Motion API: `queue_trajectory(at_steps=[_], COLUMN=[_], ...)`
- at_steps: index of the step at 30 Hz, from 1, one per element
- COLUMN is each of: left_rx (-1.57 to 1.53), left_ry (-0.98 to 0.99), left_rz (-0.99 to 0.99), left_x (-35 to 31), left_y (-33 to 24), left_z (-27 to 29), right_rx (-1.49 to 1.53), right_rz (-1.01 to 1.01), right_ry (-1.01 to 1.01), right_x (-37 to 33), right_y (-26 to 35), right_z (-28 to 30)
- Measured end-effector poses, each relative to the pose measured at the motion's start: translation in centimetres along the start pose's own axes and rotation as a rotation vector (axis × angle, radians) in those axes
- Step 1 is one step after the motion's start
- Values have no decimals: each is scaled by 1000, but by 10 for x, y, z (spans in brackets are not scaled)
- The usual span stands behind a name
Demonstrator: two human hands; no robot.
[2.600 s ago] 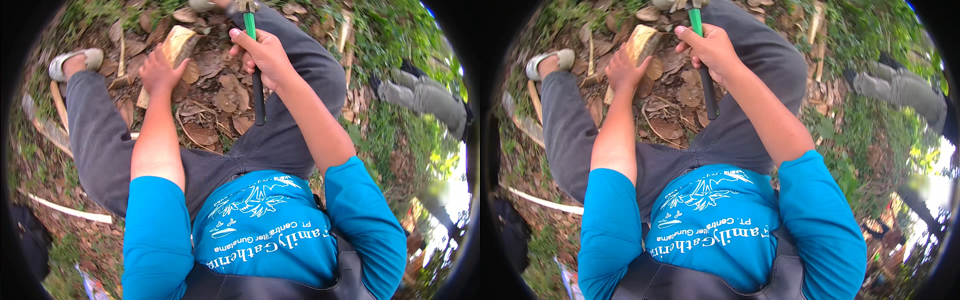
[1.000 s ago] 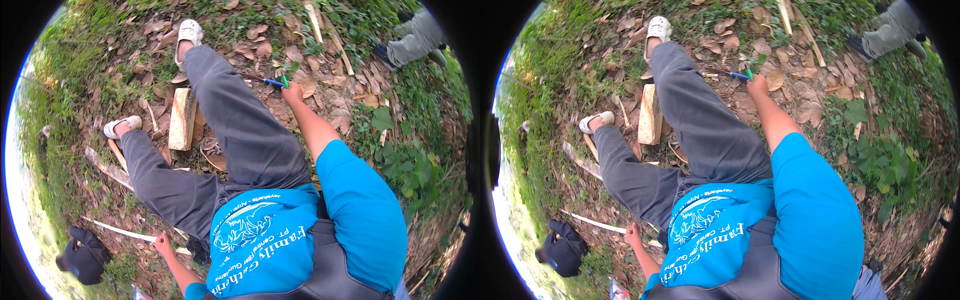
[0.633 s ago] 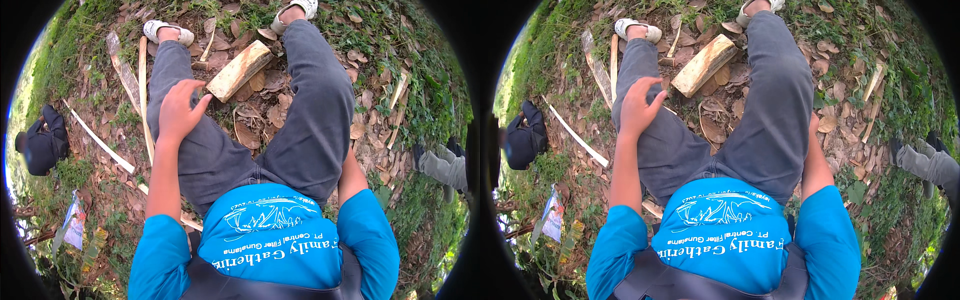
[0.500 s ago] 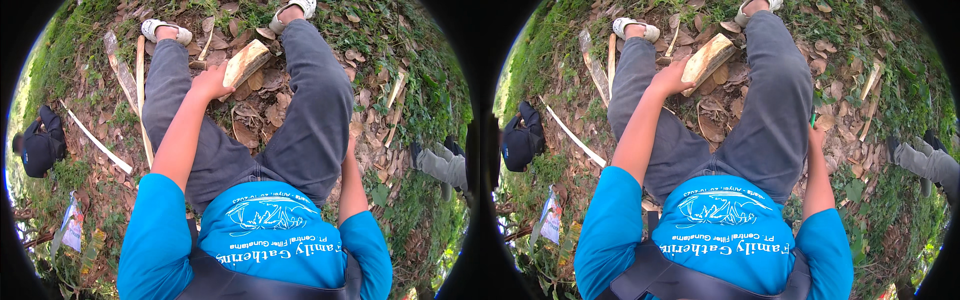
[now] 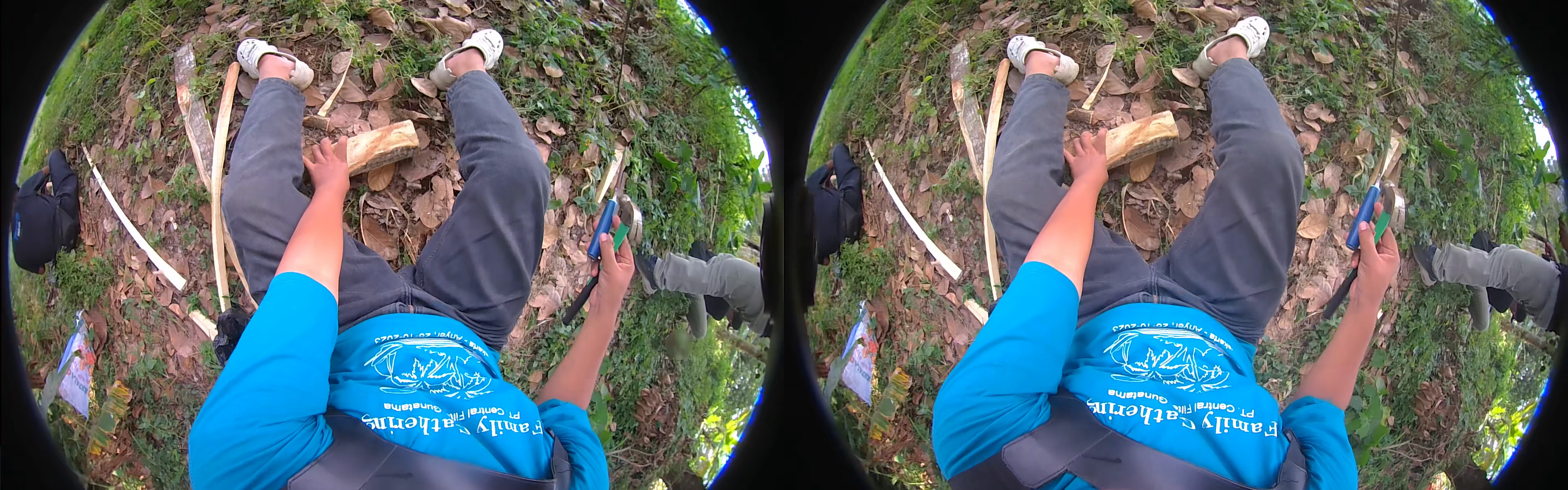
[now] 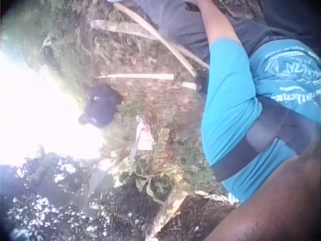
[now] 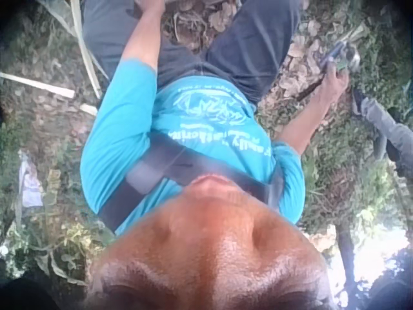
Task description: The person sits on the ground and uses a hammer and a chisel to carve a rectangular piece of wood. They repeatedly strike the chisel to remove wood shavings and shape the block, occasionally adjusting the wood's position.
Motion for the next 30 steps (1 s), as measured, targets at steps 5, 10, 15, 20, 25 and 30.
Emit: queue_trajectory(at_steps=[5, 10, 15, 20, 25, 30], left_rx=[-164, -243, -333, -289, -303, -183], left_ry=[164, -31, 114, 130, 202, 426], left_rz=[-237, -325, -345, -241, -56, -104], left_x=[-2, -3, -6, -17, 2, 15], left_y=[-4, -1, -2, -5, 13, 1], left_z=[31, 29, 32, 37, 29, 35], right_rx=[-246, -85, 204, 293, 209, 236], right_rz=[105, 27, -231, -425, -326, -257], right_ry=[171, 437, 554, 565, 476, 393], right_x=[17, 3, -28, -64, -59, -34], right_y=[57, 62, 4, -40, -23, -13], right_z=[-50, -174, -226, -231, -206, -194])
Point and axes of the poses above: each hand's wrist, its own x-axis towards the middle knuckle, its own z-axis out of the back of the hand, y = z × x, the point moved 9 cm from there along x, towards the middle knuckle, and after that the axes turned 14 degrees about x, right-handed, at the moved point
